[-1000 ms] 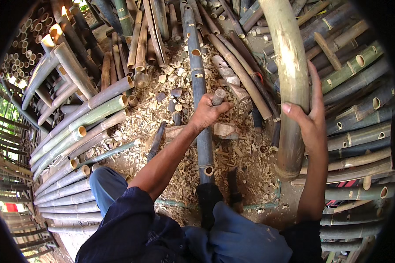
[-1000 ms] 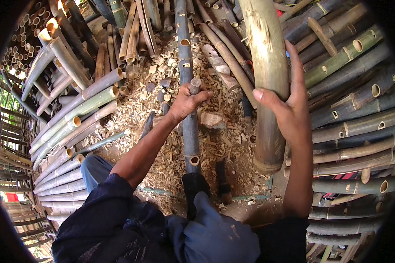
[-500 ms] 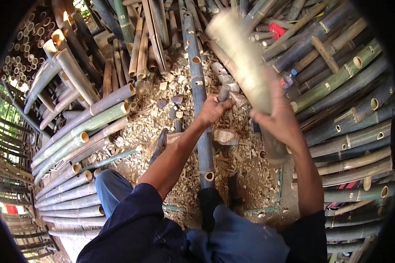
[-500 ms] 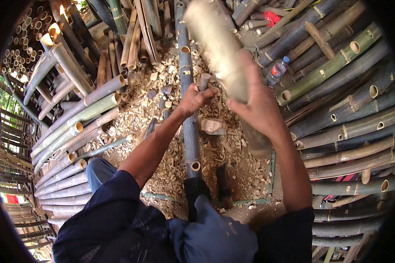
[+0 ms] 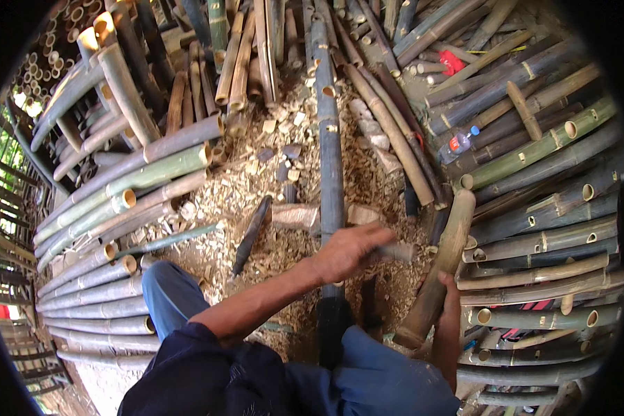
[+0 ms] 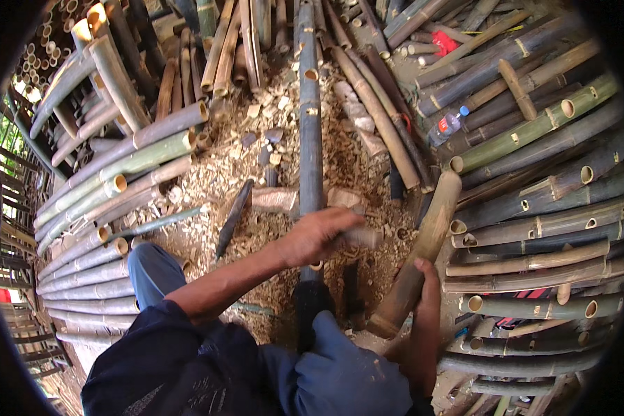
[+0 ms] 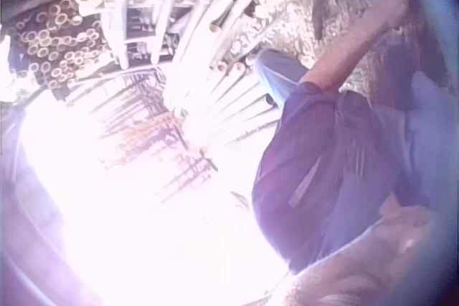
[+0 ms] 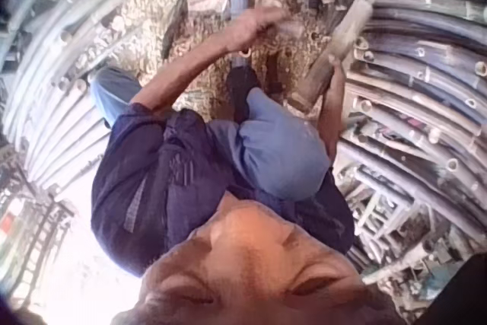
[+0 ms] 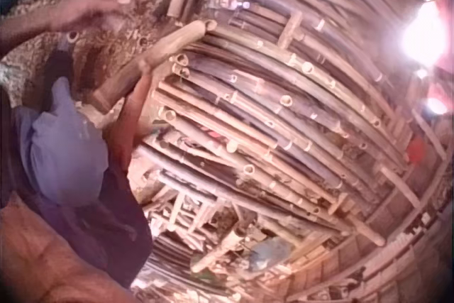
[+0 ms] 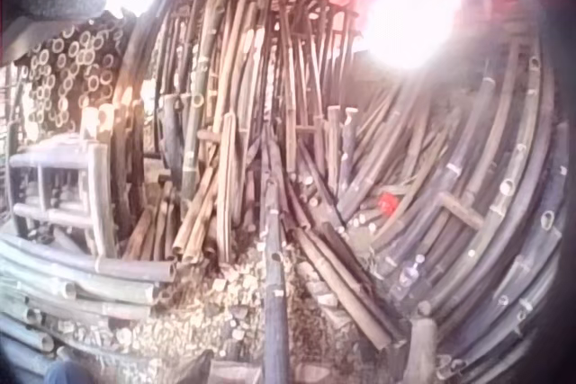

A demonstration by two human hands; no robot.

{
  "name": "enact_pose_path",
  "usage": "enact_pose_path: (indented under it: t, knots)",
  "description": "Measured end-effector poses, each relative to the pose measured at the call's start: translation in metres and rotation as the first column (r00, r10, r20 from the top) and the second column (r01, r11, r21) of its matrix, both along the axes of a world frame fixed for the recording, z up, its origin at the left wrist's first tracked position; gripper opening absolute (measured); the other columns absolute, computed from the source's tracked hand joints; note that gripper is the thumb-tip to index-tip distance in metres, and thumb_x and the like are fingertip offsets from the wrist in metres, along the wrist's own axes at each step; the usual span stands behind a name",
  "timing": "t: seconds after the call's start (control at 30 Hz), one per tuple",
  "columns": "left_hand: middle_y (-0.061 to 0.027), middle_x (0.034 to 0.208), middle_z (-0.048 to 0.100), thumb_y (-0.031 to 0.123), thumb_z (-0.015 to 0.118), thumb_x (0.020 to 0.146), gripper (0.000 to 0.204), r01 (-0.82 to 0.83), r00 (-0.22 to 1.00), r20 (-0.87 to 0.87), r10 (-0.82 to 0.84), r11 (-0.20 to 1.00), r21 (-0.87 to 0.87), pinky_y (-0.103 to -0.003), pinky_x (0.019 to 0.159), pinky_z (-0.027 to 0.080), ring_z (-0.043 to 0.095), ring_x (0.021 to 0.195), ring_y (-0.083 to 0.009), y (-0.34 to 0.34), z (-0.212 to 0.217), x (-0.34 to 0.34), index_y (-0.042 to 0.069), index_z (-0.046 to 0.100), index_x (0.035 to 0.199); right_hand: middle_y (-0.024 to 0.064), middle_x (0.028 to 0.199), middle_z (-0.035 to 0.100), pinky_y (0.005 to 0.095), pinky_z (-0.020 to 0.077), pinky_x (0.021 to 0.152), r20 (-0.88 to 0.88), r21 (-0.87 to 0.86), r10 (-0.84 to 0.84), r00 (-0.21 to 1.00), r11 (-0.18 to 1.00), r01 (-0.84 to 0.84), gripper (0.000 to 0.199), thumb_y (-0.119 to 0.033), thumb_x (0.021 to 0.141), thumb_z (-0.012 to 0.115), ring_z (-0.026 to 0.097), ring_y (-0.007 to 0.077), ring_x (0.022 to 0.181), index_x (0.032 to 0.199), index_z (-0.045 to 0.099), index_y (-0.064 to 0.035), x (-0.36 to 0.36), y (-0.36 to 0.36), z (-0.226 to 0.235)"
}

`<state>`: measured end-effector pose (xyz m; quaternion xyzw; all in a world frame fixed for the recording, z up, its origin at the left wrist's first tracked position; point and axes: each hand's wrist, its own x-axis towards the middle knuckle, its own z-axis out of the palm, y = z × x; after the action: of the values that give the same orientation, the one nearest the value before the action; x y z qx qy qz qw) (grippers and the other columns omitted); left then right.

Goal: The person clears the internal nodes of a long bamboo stalk using a tool and a smaller bamboo segment, then uses a knife to carve around a hole in the stalk.

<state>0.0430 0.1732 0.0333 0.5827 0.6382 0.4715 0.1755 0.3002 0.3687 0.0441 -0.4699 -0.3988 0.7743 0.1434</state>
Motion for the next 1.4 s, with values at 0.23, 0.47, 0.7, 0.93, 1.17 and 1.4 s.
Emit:
enact_pose_path:
  t: [0.23,0.47,0.7,0.93,1.17,1.4]
  knots:
    - [-0.0102,0.094,0.055,0.027,0.082,0.077,0.026,0.143,0.981,-0.149,-0.125,0.983,0.117,-0.044,0.083,0.043,0.054,0.092,-0.0317,-0.021,-0.038,0.025,0.009,0.068,0.090,0.0136,0.082,0.069,0.0373,0.0572,0.063,0.159,0.037,0.109,0.981,0.993,-0.116,0.040,-0.034,0.085,0.065,0.067,0.0248,0.068,0.105,0.067,0.0010,0.054,-0.059,-0.035]
    - [-0.0082,0.085,0.054,0.027,0.080,0.080,0.026,0.125,0.983,-0.144,-0.115,0.990,0.063,-0.044,0.079,0.043,0.054,0.089,-0.0310,-0.022,-0.052,0.013,0.008,0.063,0.076,0.0134,0.095,0.070,0.0371,0.0589,0.076,0.228,0.057,0.188,0.955,0.977,-0.206,0.058,-0.020,0.076,0.077,0.071,0.0243,0.082,0.125,0.056,0.0010,0.052,-0.075,-0.020]
    - [-0.0083,0.081,0.053,0.025,0.079,0.080,0.026,0.115,0.987,-0.126,-0.100,0.987,0.113,-0.045,0.075,0.043,0.054,0.083,-0.0312,-0.023,-0.050,0.011,0.008,0.062,0.073,0.0125,0.099,0.070,0.0359,0.0574,0.080,0.202,0.164,0.210,0.957,0.956,-0.244,0.062,-0.020,0.075,0.079,0.070,0.0237,0.086,0.127,0.055,0.0017,0.029,-0.090,0.001]
    - [-0.0085,0.080,0.054,0.026,0.079,0.082,0.029,0.088,0.990,-0.122,-0.071,0.987,0.138,-0.045,0.075,0.043,0.054,0.084,-0.0310,-0.022,-0.051,0.012,0.008,0.060,0.070,0.0125,0.101,0.068,0.0359,0.0564,0.083,0.232,0.154,0.217,0.948,0.954,-0.256,0.065,-0.017,0.075,0.079,0.069,0.0239,0.089,0.131,0.052,0.0016,0.021,-0.093,0.013]
    - [-0.0121,0.074,0.055,0.021,0.079,0.079,0.027,-0.035,0.998,0.062,0.024,0.983,0.178,-0.048,0.071,0.045,0.058,0.075,-0.0343,-0.014,-0.043,0.009,0.005,0.060,0.070,0.0109,0.109,0.064,0.0361,0.0551,0.085,0.240,0.249,0.199,0.950,0.934,-0.258,0.077,-0.015,0.072,0.080,0.066,0.0225,0.096,0.140,0.048,0.0001,0.017,-0.094,0.024]
    - [-0.0158,0.078,0.066,0.017,0.083,0.069,0.024,-0.305,0.930,0.233,0.283,0.950,0.062,-0.047,0.072,0.051,0.066,0.075,-0.0382,0.017,-0.029,-0.011,0.001,0.070,0.079,0.0179,0.107,0.064,0.0407,0.0572,0.077,-0.086,0.736,-0.117,0.989,0.661,0.142,0.091,-0.012,0.070,0.074,0.065,0.0287,0.085,0.151,0.037,0.0012,-0.011,-0.098,0.108]
